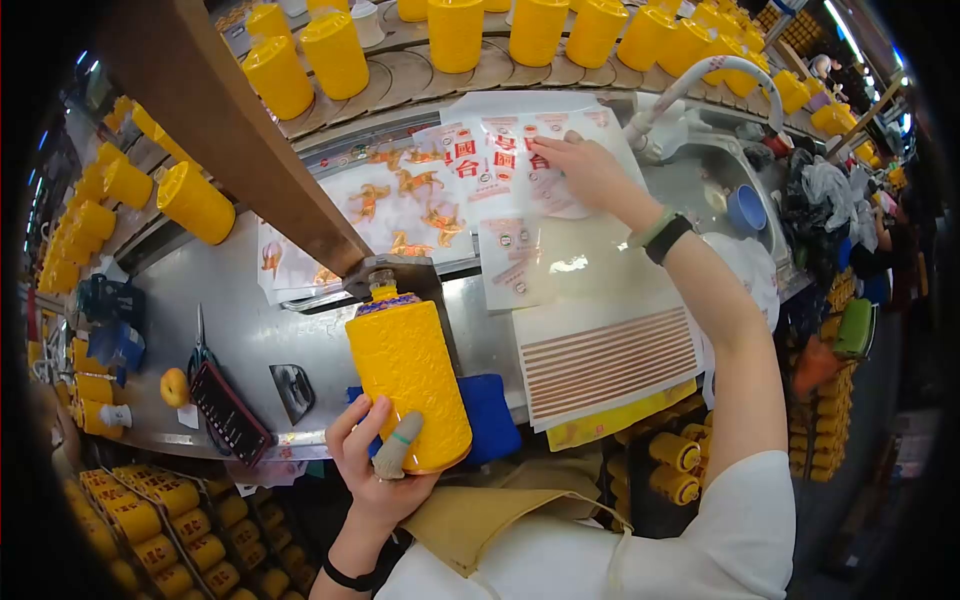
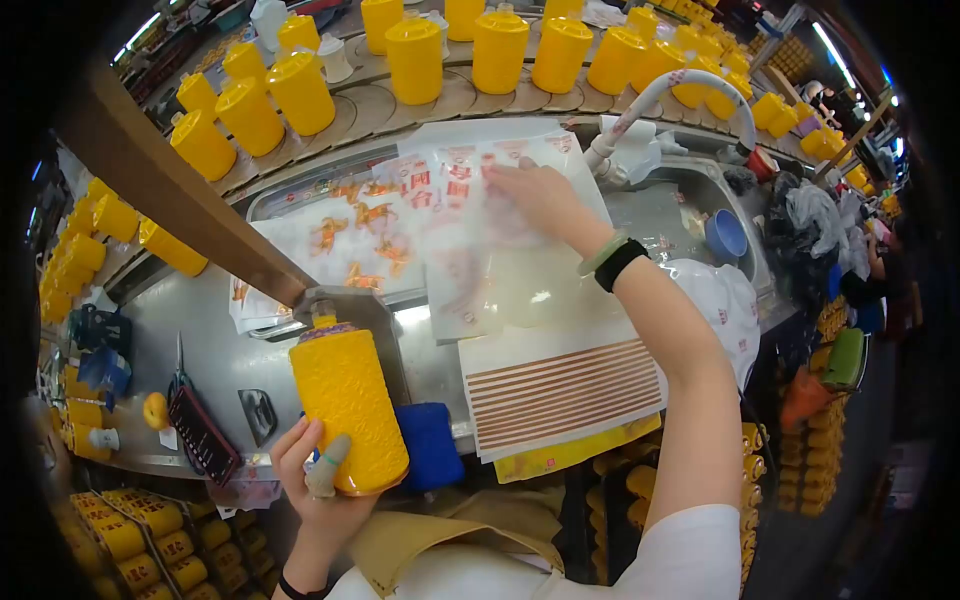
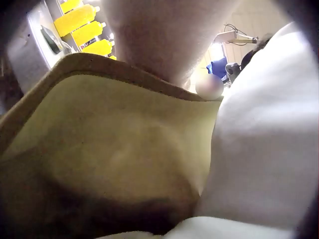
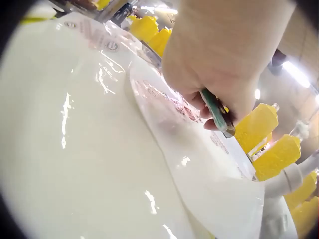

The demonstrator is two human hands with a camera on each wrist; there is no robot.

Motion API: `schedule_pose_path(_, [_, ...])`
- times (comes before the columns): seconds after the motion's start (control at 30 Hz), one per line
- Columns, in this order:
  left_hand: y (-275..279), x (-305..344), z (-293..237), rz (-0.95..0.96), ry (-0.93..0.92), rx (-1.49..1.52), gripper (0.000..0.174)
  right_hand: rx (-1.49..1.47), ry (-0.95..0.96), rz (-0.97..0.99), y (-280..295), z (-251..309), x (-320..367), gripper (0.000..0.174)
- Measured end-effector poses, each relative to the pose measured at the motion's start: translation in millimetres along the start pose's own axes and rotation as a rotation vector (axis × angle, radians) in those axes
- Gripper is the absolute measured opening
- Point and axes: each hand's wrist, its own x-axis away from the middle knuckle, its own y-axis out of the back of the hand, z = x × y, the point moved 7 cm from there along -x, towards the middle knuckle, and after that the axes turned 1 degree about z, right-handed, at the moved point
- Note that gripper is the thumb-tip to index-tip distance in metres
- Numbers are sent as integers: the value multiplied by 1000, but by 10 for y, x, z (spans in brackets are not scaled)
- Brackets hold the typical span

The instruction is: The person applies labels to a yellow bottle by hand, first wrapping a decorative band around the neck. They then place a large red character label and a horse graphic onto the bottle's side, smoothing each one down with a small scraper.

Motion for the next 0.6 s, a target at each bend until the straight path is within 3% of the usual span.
schedule_pose_path(0.07, [6, -4, 4, 6, -5, 6, 46, -34, -23, -1, 44, -47, 122, 34])
schedule_pose_path(0.13, [-10, -9, 7, 8, -9, 21, 46, 193, -200, 59, 183, -23, 333, 27])
schedule_pose_path(0.27, [-16, -16, 14, -6, -25, 16, 48, 286, -409, 275, 251, -133, 751, 36])
schedule_pose_path(0.33, [-4, -20, 16, -13, -25, 17, 50, 280, -457, 199, 433, -234, 866, 11])
schedule_pose_path(0.37, [-8, -19, 11, 12, -38, -17, 62, 283, -454, 200, 452, -312, 896, 11])
schedule_pose_path(0.4, [-21, -10, -3, 38, -51, -52, 75, 189, -595, 17, 569, -485, 942, 16])
schedule_pose_path(0.43, [-24, -9, -13, 36, -49, -52, 75, 91, -730, -169, 667, -642, 998, 22])
schedule_pose_path(0.47, [-24, -17, -12, 33, -36, -35, 75, 91, -728, -170, 673, -698, 964, 22])
schedule_pose_path(0.53, [-11, -24, -14, 26, -27, -20, 75, -164, -1028, 118, 438, -937, 1039, 38])
schedule_pose_path(0.6, [-13, -21, -16, 44, -31, -40, 74, -285, -1068, 118, 231, -1074, 1090, 42])
